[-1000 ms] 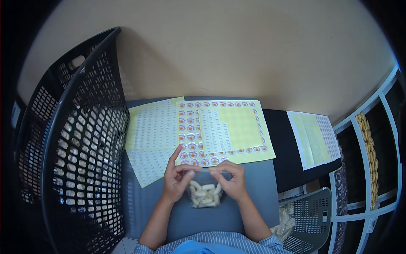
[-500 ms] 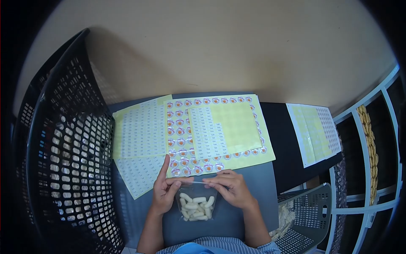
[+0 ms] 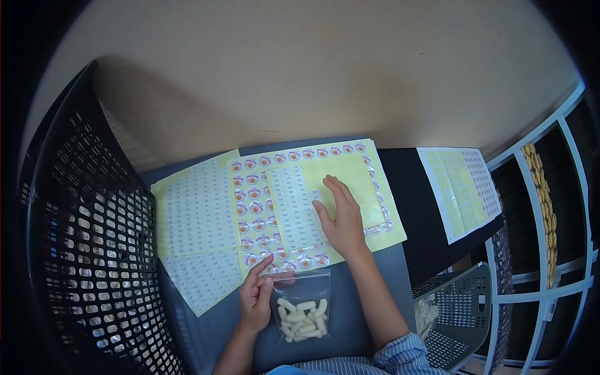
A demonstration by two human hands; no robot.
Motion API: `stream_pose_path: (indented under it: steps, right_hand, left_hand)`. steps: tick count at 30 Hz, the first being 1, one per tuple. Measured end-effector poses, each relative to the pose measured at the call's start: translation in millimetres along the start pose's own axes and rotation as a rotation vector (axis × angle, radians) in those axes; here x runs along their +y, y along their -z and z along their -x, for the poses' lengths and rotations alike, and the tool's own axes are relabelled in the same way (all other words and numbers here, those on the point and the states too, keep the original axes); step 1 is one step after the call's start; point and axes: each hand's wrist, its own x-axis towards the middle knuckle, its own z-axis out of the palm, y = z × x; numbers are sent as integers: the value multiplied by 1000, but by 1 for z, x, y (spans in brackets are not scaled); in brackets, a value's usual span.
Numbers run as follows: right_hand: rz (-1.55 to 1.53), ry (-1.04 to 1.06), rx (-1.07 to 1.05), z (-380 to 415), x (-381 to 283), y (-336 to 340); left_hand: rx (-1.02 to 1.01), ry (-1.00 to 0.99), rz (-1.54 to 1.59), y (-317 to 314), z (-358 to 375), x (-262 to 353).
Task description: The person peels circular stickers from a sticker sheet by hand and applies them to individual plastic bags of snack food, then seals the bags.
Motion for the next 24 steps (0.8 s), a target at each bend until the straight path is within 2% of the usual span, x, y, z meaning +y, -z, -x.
stream_pose_path:
  steps: [4,17,19,24]
  right_hand:
    - [213,46,47,-3,10,-16]
    - [167,13,88,-1,15,-18]
    - [143,-69,80,-3,10,-16]
    - [172,-17,105,-3,16,-20]
  left_hand:
    - [-46,12,-73,3,-1,-1]
    - [-55,32,-85,3,-2,-2]
    - [-62,26,-82,5,-1,-4]
    - [-57,29,-39,4,-2,-2]
